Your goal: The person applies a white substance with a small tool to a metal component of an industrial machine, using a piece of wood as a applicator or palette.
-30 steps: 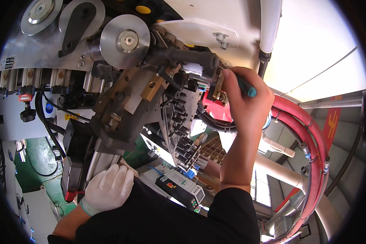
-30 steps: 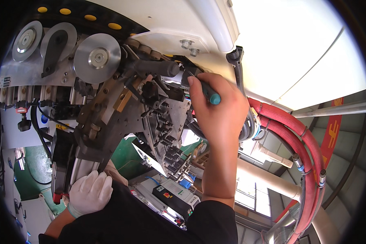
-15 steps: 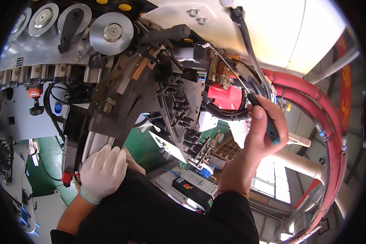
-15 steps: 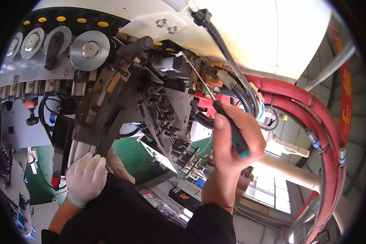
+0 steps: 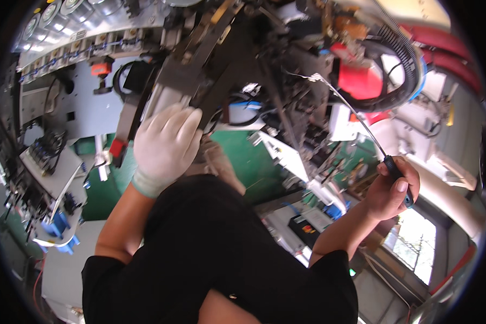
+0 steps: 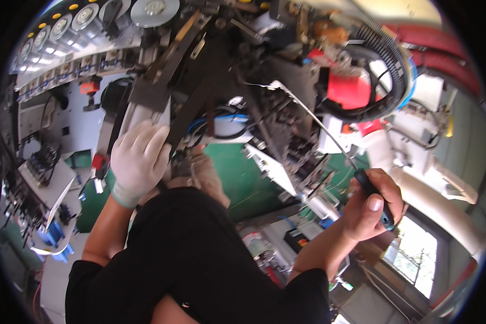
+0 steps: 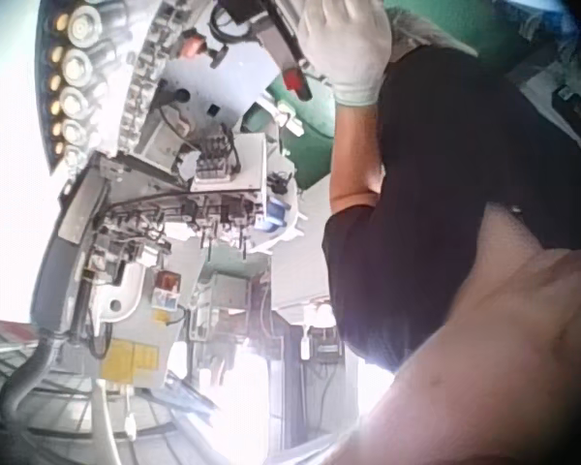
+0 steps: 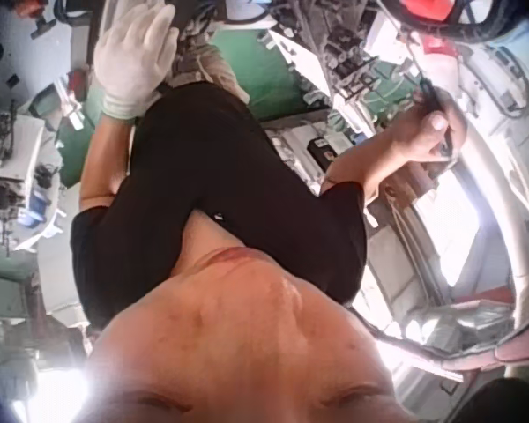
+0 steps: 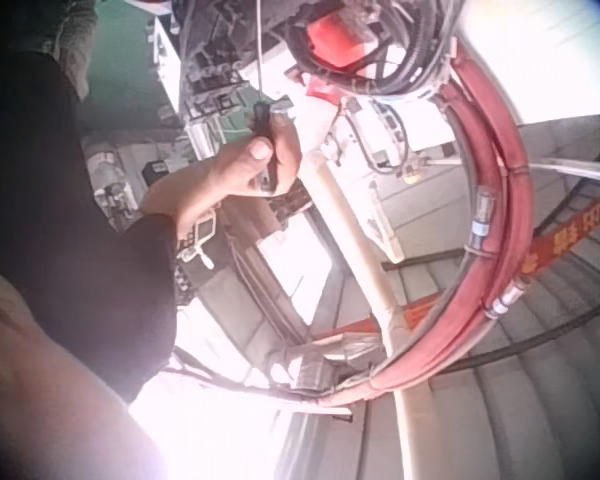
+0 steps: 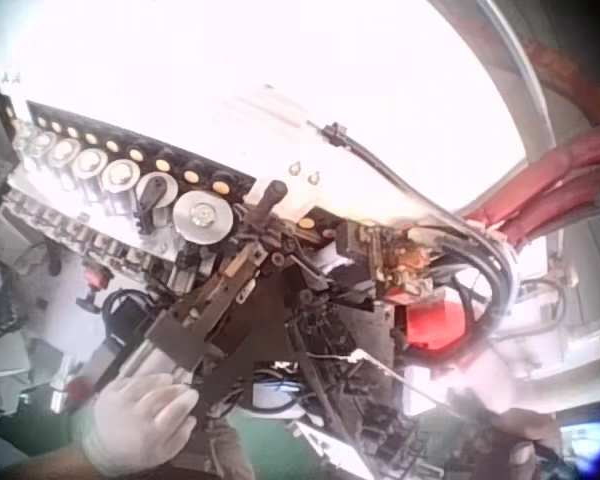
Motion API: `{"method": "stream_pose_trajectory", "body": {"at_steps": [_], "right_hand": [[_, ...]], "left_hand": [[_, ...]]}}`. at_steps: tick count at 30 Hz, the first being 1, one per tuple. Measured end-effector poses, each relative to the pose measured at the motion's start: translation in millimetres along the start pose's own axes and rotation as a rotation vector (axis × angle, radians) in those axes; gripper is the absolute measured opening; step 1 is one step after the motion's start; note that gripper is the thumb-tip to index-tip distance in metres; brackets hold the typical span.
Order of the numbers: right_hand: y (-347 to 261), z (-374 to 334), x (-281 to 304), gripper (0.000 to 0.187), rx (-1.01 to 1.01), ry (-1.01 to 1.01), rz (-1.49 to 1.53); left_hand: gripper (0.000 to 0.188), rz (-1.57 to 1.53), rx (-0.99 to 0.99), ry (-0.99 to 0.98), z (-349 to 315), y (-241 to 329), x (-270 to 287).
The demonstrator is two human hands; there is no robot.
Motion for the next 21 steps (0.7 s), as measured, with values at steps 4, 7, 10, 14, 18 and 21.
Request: {"method": "stream_pose_trajectory", "body": {"at_steps": [4, 7, 10, 14, 18, 21], "right_hand": [[22, -75, -25, 0.035, -0.157, 0.04, 0.057], [56, -132, -71, 0.023, -0.372, -0.103, -0.099], [98, -160, -135, 0.023, -0.377, -0.143, -0.155], [186, -205, -210, 0.028, -0.71, 0.135, 0.222], [223, -201, -239, 0.04, -0.951, 0.441, 0.83], [244, -198, -247, 0.04, -0.991, 0.531, 1.15]], "left_hand": [[0.03, -0.038, -0.01, -0.067, -6, 3, 7], [0.033, -0.164, -0.104, 0.018, -11, 8, 4], [0.032, -0.332, -0.263, -0.122, -11, 38, 12], [0.033, -0.485, -0.252, -0.332, -39, 54, -61], [0.049, -1.232, 0.516, -0.807, -43, 29, -168], [0.061, -1.689, 1.071, -0.728, -38, 14, -248]]}}
Point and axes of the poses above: each hand's wrist, its own z-axis towards the middle knuckle, its own x-axis out of the back of the hand, y = z × x, the point moved 2 cm from there along z, towards the middle knuckle, and after that the axes turned 15 degrees about -y, right-handed, at the moved point
